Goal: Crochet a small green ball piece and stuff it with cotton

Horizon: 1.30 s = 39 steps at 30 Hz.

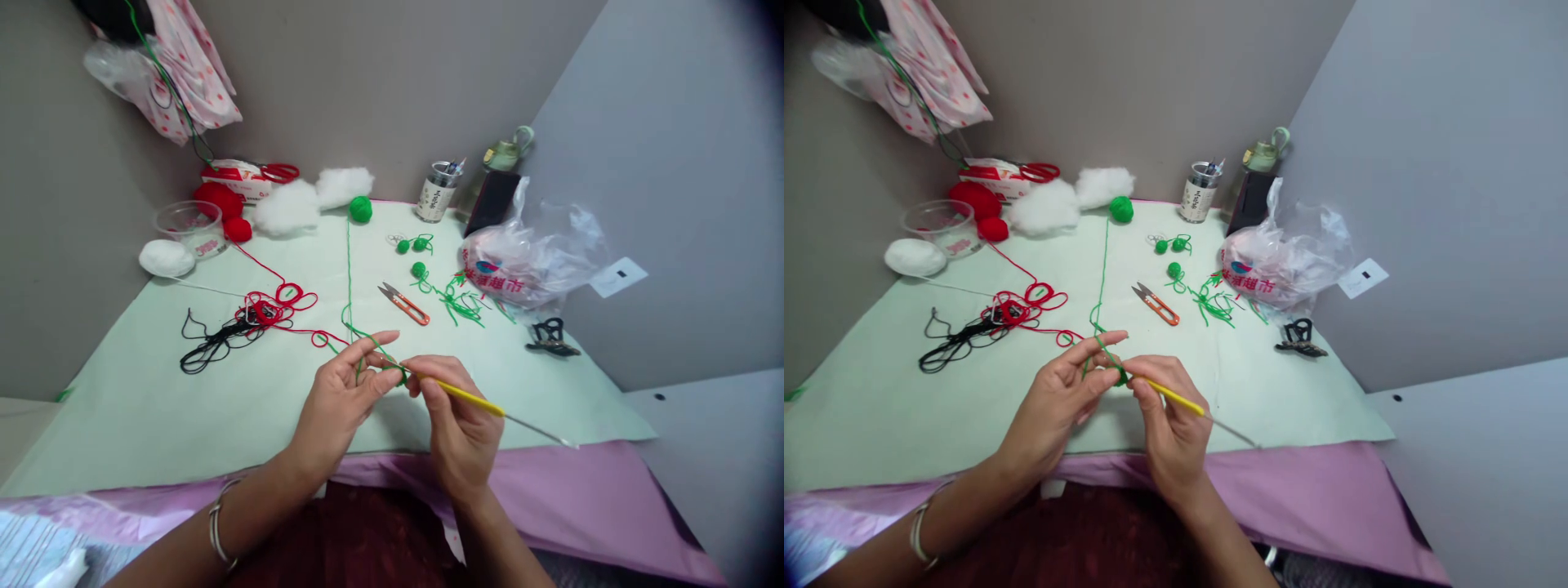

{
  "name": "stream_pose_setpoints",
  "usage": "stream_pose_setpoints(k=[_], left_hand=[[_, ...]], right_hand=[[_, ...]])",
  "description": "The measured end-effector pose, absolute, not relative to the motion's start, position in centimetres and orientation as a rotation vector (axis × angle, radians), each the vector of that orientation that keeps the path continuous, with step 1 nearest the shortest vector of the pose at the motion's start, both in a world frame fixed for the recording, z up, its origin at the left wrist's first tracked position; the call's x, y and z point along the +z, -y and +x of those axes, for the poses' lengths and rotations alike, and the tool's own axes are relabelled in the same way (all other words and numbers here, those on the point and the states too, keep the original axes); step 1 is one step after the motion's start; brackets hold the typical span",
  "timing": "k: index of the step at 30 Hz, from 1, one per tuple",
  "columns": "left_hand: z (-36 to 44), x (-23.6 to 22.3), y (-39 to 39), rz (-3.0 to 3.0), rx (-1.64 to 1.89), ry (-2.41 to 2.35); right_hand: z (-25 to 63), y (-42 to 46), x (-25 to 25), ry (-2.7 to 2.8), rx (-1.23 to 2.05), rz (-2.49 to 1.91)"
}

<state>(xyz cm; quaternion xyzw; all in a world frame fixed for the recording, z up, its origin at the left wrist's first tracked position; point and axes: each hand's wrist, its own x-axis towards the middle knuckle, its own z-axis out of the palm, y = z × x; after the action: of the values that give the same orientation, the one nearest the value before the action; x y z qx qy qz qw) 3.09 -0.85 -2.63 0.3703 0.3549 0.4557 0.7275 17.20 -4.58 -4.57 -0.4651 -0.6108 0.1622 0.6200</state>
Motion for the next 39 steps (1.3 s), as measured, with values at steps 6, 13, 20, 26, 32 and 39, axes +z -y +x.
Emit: stream_pose_setpoints(k=[6,13,20,26,32,39], left_hand=[[2.9,-2.1,0.2,0.567,0.847,-0.644],[3.4,-1.9,0.3,0.585,0.958,-0.671],[2.7,-1.8,-0.2,0.578,0.938,-0.677],[3.2,-1.9,0.6,0.770,0.916,-0.754],[2.5,-2.6,0.6,0.867,0.923,-0.768],[2.5,-2.4,0.4,0.891,0.935,-0.795]], right_hand=[[17.7,4.5,-4.3,1.469,0.155,-1.090],[17.4,4.1,-4.2,1.512,0.122,-1.092],[17.8,4.2,-4.1,1.122,0.579,-1.022],[17.8,3.7,-4.5,1.046,0.794,-1.030],[17.9,3.6,-4.1,0.864,0.957,-0.934],[17.9,3.6,-3.7,0.914,0.932,-0.924]])
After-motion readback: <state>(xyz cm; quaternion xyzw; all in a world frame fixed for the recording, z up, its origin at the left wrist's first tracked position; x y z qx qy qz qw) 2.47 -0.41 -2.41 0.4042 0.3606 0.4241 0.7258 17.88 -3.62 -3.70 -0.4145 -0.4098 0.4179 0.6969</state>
